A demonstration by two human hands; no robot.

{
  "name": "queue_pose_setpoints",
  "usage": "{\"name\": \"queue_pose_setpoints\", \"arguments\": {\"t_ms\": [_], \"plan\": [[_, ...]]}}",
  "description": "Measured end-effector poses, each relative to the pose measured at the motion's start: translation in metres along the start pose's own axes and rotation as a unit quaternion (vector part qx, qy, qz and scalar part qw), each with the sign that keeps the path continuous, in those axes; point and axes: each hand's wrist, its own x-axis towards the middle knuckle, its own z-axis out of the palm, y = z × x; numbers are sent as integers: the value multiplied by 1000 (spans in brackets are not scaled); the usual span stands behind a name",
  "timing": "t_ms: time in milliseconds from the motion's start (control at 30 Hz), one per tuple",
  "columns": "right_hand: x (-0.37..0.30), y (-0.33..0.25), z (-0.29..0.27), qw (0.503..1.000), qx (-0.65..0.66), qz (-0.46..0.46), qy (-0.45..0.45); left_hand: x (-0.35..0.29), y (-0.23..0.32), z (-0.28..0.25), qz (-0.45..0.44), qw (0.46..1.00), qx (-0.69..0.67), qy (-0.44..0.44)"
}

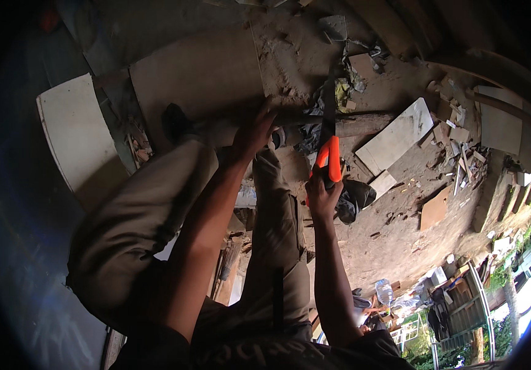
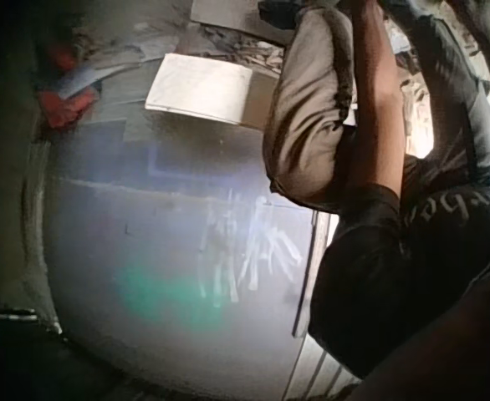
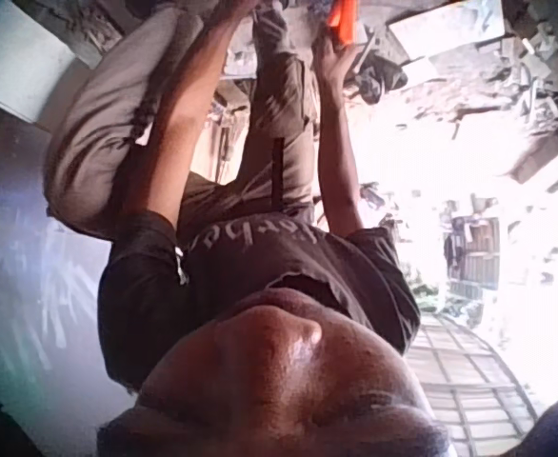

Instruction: The person uses a hammer to remove a wooden slat from a chair frame. They then use a hand saw to cut the slat to size. Finally, they reattach the slat to the chair frame using the hammer.

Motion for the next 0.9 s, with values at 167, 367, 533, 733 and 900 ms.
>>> {"name": "queue_pose_setpoints", "arguments": {"t_ms": [167,367,533,733,900], "plan": [[4,-9,3,994,-77,-45,-60,8,3,-4,-2,997,50,61],[-7,-16,12,981,-135,-81,-114,33,-1,-12,7,996,70,62],[-24,-32,25,971,-148,-119,-148,37,-7,-15,24,995,72,65],[-25,-59,21,961,-222,-20,-165,41,-13,-19,17,994,9,111],[-26,-76,23,944,-264,40,-196,75,-51,-5,-123,938,-31,322]]}}
